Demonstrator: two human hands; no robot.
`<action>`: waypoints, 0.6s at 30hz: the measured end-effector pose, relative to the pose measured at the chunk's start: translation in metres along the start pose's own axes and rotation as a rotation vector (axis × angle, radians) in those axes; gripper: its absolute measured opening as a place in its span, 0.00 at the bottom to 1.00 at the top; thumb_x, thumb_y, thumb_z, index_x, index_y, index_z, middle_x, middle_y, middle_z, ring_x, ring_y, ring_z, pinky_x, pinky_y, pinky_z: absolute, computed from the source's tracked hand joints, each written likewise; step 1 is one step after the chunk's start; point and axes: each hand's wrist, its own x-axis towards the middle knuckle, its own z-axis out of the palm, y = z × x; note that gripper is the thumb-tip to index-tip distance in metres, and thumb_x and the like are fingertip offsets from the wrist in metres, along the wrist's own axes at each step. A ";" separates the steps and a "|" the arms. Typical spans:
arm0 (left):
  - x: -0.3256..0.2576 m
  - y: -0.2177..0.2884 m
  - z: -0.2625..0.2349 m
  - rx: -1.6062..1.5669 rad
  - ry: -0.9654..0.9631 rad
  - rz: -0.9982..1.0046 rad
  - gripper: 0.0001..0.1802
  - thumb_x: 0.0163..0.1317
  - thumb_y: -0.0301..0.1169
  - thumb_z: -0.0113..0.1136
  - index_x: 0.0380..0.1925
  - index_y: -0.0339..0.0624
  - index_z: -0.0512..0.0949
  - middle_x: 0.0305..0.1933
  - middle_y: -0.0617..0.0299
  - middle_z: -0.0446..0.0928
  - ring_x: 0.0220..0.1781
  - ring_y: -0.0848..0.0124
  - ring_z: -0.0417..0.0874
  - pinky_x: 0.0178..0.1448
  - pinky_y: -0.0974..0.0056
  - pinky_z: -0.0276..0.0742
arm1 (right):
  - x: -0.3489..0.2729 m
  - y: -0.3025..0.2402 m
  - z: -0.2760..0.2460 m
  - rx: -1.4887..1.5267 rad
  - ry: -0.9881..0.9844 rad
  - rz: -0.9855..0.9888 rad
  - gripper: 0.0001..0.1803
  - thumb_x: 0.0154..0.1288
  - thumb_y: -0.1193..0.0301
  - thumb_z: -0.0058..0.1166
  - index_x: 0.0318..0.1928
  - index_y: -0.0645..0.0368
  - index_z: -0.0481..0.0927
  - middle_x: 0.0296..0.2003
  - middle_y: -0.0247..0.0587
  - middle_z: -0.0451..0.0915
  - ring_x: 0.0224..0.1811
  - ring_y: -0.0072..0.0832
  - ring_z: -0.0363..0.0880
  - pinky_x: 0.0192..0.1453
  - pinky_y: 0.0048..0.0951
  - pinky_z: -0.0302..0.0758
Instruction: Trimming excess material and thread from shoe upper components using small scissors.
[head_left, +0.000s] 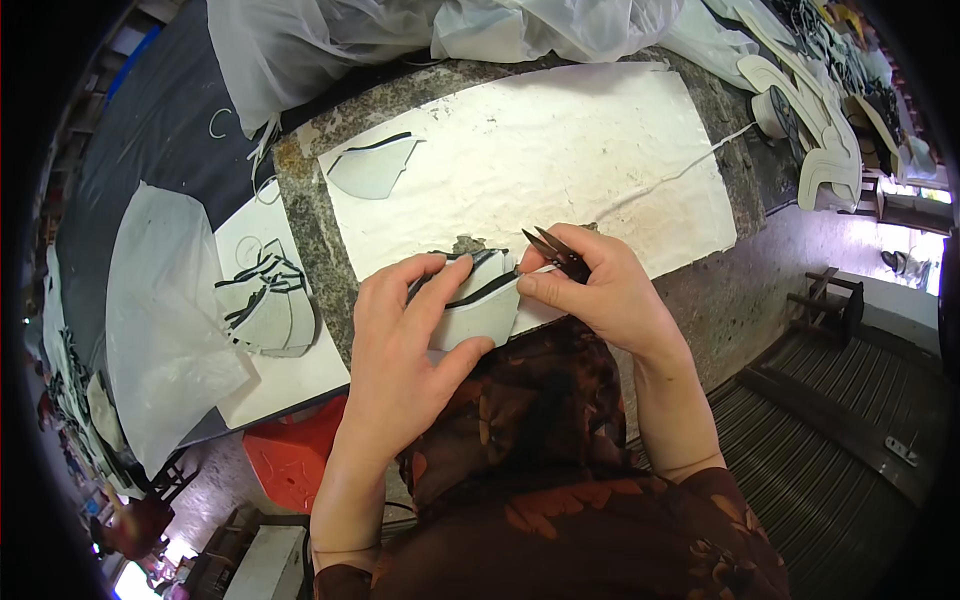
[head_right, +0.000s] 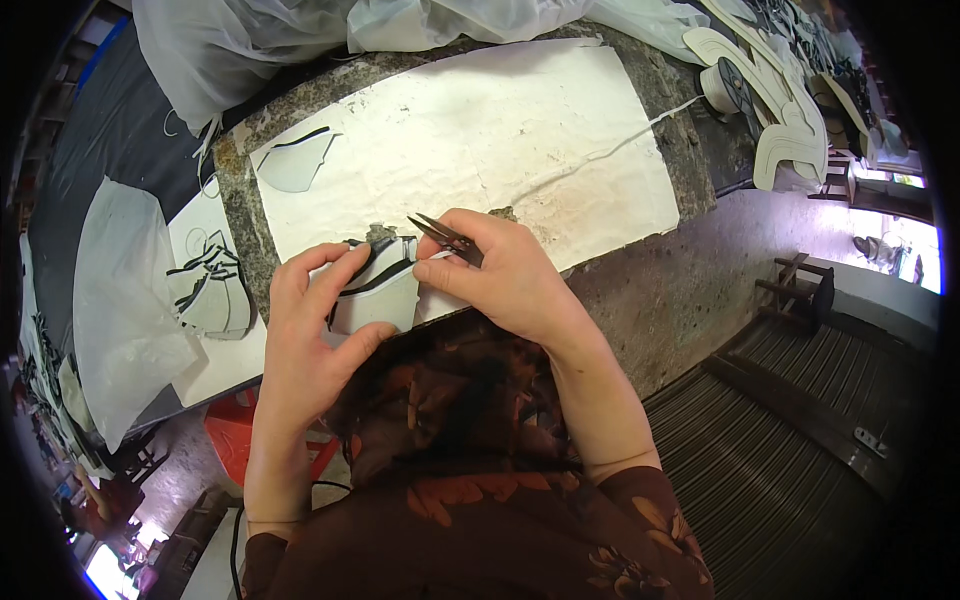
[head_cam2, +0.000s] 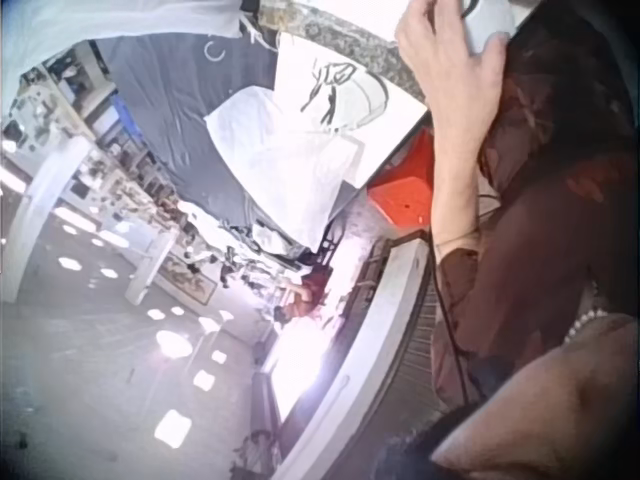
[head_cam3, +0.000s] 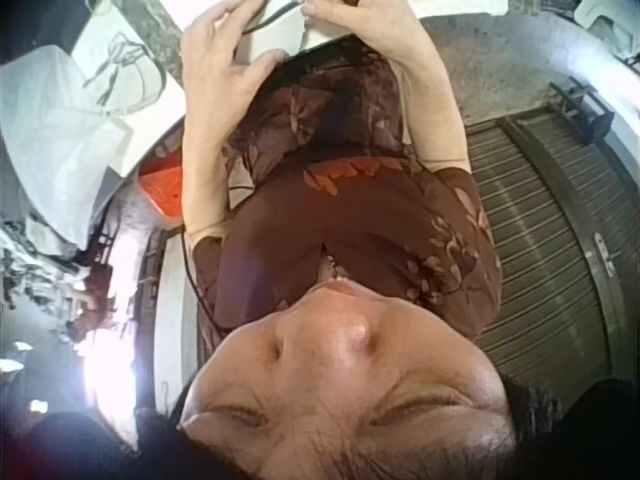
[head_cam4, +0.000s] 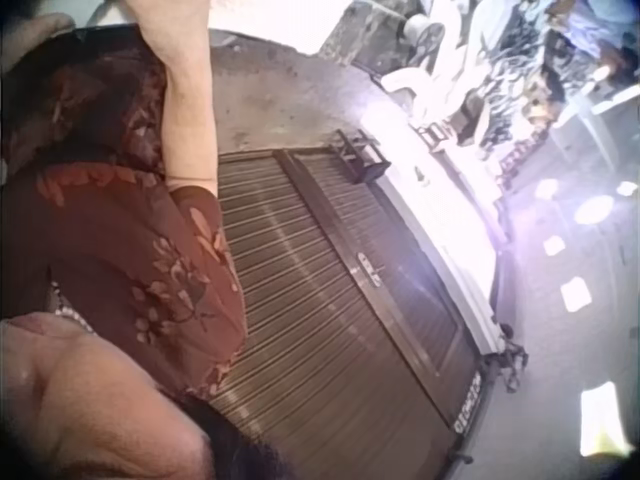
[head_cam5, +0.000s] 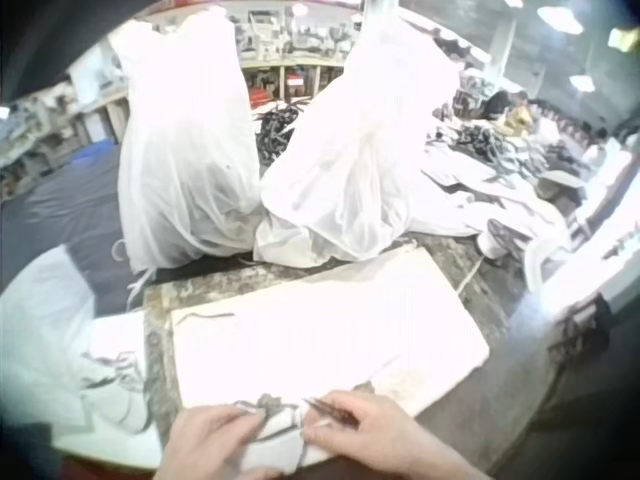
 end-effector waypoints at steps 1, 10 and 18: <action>0.002 0.002 0.000 -0.003 0.010 0.006 0.32 0.51 0.32 0.78 0.60 0.44 0.84 0.63 0.55 0.75 0.66 0.54 0.74 0.69 0.54 0.71 | -0.002 -0.004 0.000 0.001 0.000 0.001 0.11 0.66 0.71 0.72 0.43 0.61 0.85 0.33 0.25 0.80 0.36 0.12 0.73 0.42 0.19 0.72; 0.017 -0.001 -0.011 -0.283 -0.027 -0.099 0.15 0.61 0.31 0.73 0.48 0.41 0.87 0.46 0.59 0.81 0.49 0.61 0.78 0.58 0.59 0.75 | 0.002 -0.016 0.001 0.155 -0.078 0.062 0.10 0.67 0.68 0.68 0.41 0.61 0.84 0.30 0.24 0.77 0.35 0.12 0.71 0.39 0.21 0.69; 0.023 0.007 -0.011 -0.606 -0.085 -0.221 0.11 0.69 0.32 0.69 0.44 0.35 0.86 0.35 0.64 0.82 0.33 0.76 0.76 0.39 0.69 0.72 | 0.009 -0.012 0.011 0.193 -0.045 -0.147 0.08 0.71 0.72 0.67 0.46 0.60 0.85 0.34 0.22 0.79 0.37 0.11 0.71 0.41 0.17 0.68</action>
